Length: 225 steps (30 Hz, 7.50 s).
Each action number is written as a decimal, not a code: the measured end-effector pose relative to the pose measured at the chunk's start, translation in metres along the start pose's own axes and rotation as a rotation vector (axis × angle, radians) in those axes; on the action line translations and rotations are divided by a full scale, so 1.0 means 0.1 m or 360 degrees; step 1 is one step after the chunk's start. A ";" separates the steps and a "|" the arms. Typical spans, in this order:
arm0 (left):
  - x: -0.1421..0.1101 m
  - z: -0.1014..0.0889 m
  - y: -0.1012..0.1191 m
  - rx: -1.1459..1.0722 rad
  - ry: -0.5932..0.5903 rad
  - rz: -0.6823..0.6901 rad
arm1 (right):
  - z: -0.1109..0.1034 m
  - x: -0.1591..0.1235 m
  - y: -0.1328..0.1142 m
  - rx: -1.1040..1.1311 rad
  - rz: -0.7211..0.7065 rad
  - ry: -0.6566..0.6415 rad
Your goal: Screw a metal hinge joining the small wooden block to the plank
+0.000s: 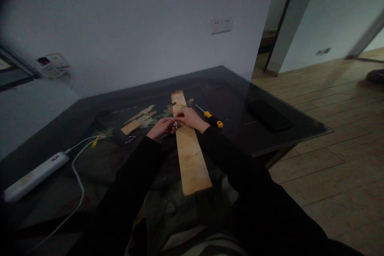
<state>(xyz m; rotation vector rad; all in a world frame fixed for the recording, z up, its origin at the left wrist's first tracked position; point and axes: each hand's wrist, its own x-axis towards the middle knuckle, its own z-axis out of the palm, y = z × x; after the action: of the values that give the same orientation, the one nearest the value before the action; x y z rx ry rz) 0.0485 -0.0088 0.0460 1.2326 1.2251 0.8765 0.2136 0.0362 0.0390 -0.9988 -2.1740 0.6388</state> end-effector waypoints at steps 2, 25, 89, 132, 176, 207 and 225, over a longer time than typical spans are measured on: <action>0.04 -0.01 -0.04 0.0039 -0.0004 0.0061 | 0.02 0.00 -0.01 0.0000 0.0015 0.0046; 0.11 -0.02 -0.13 0.0203 0.0069 -0.0074 | 0.03 -0.02 -0.14 0.1193 0.0667 0.0266; -0.70 -1.41 -0.09 0.0409 0.0711 0.0159 | 0.11 0.41 -0.84 0.0347 0.0227 -0.1003; -0.86 -1.88 -0.39 0.0539 0.0767 -0.0005 | 1.58 1.08 -1.15 -0.0314 0.0010 -0.0601; -0.88 -1.36 -0.39 0.1377 0.0029 0.0694 | 0.30 -1.98 -1.01 -0.0612 0.0285 -0.0106; -0.86 -1.30 -0.43 0.1149 0.0264 0.0635 | 0.53 -0.60 -0.84 -0.0626 -0.0273 -0.0482; -0.89 -1.28 -0.41 0.1484 0.0148 0.1041 | -0.17 -0.92 -0.28 -0.0871 -0.0016 0.0133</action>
<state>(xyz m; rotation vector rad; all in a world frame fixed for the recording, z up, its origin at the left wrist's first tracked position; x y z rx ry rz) -0.0976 -0.0762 0.0351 2.4574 1.3703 0.8276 0.2581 -0.0505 0.0364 -1.2574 -2.3249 -0.0193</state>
